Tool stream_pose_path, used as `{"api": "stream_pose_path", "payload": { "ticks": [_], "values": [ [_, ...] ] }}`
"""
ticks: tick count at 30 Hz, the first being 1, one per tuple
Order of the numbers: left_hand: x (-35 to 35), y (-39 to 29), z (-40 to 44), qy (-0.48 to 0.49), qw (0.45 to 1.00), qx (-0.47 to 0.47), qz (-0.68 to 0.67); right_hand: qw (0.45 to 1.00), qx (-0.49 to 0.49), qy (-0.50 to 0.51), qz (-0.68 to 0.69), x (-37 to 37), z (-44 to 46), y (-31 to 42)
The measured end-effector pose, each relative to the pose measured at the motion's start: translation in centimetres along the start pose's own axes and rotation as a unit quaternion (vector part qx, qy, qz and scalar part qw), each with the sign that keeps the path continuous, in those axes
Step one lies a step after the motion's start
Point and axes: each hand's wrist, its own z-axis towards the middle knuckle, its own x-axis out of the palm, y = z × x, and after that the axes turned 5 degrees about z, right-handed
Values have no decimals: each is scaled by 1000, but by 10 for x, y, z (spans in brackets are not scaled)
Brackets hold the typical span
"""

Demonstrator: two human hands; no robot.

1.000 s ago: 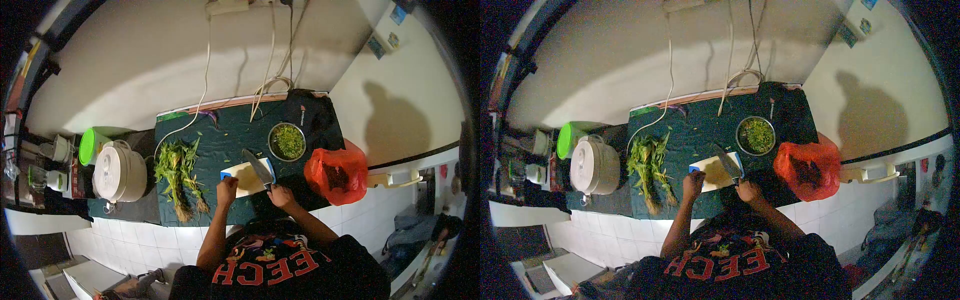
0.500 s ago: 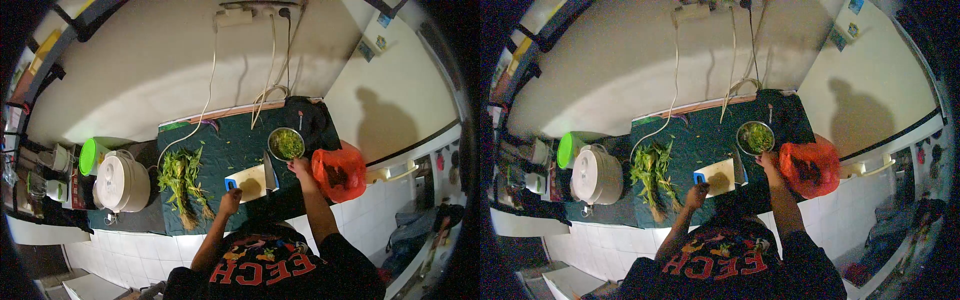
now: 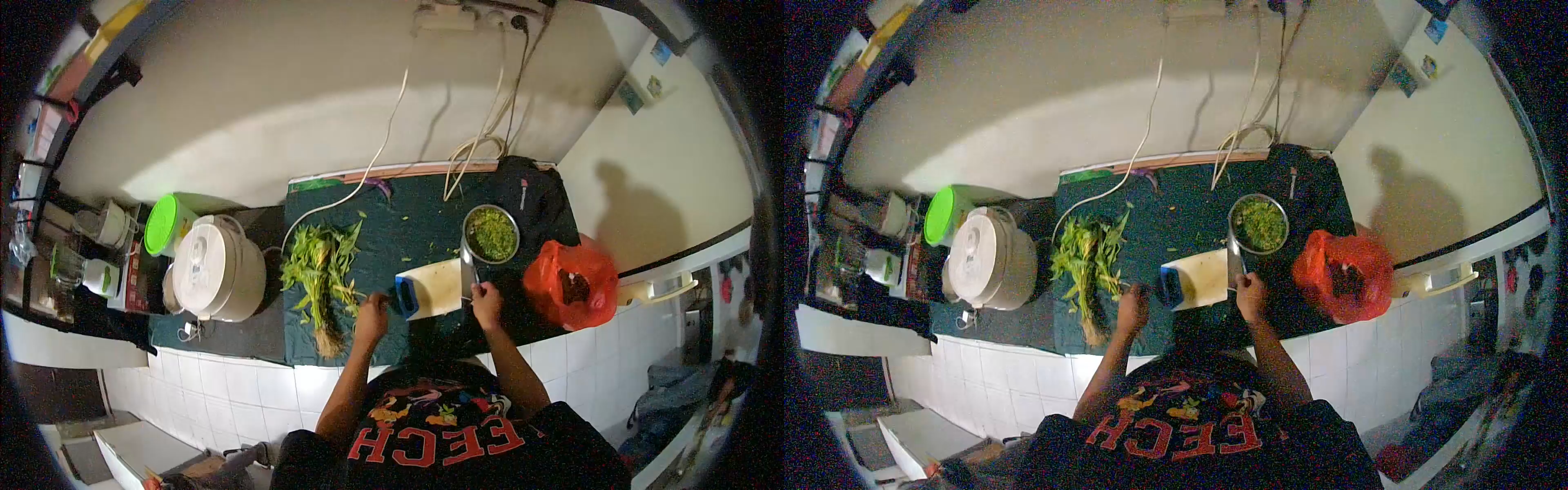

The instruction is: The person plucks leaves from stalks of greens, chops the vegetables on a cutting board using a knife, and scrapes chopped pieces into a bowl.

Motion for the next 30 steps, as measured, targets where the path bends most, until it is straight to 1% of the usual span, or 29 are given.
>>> {"api": "stream_pose_path", "payload": {
  "ticks": [1, 2, 3, 4, 5, 6, 7, 8, 10, 11, 13, 14, 16, 17, 19, 20, 21, 23, 24, 25, 26, 27, 29, 30],
  "values": [
    [-10, -3, 2, -74, 992, 45, 94, 1000, 0, 4, -1, 3, -9, 9],
    [-15, -4, -4, -13, 990, -25, 137, 999, -42, 24, -17, 6, -19, 13],
    [-18, 0, -8, -10, 990, -31, 138, 995, -83, 45, -34, 10, -28, 14],
    [-21, 5, -13, 11, 985, -75, 153, 987, -110, 74, -92, 10, -33, 14],
    [-24, 9, -15, 31, 978, -118, 169, 987, -109, 79, -92, 15, -39, 16],
    [-27, 12, -17, 32, 977, -122, 170, 984, -133, 46, -112, 17, -43, 20],
    [-30, 13, -18, 50, 973, -172, 148, 979, -157, 13, -132, 19, -48, 24],
    [-33, 13, -21, 67, 965, -221, 125, 979, -156, 16, -133, 19, -53, 28],
    [-24, 29, -27, 77, 968, -216, 105, 975, -100, 94, -177, 19, -60, 31],
    [-17, 39, -28, 84, 971, -209, 85, 975, -99, 95, -175, 20, -67, 32],
    [-5, 48, -30, 98, 969, -217, 67, 963, -185, 75, -180, 22, -83, 30],
    [3, 52, -33, 89, 976, -182, 80, 963, -185, 78, -181, 24, -85, 28],
    [20, 53, -33, 74, 985, -127, 85, 977, -146, 84, -131, 18, -97, 39],
    [30, 52, -35, 81, 985, -129, 84, 977, -141, 88, -134, 16, -101, 41],
    [12, 25, -27, 109, 984, -140, -9, 973, -157, 100, -140, 15, -104, 43],
    [11, 17, -21, 128, 977, -169, -17, 967, -179, 105, -148, 18, -104, 43],
    [7, 12, -22, 129, 977, -169, -17, 967, -178, 105, -148, 24, -102, 45],
    [-1, 3, -23, 94, 983, -147, -60, 960, -211, 134, -124, 40, -94, 47],
    [-1, 3, -23, 94, 982, -149, -61, 955, -225, 135, -139, 44, -87, 63],
    [-2, 5, -24, 66, 985, -147, -61, 954, -226, 138, -140, 56, -79, 66],
    [-4, 7, -26, 36, 987, -146, -62, 952, -238, 157, -109, 68, -71, 69],
    [-5, 11, -29, 34, 986, -151, -62, 949, -251, 177, -77, 82, -63, 71],
    [-5, 25, -31, 41, 977, -191, -83, 944, -252, 200, -77, 114, -49, 75],
    [-1, 33, -34, 38, 977, -193, -79, 940, -250, 218, -76, 129, -46, 81]
  ]
}}
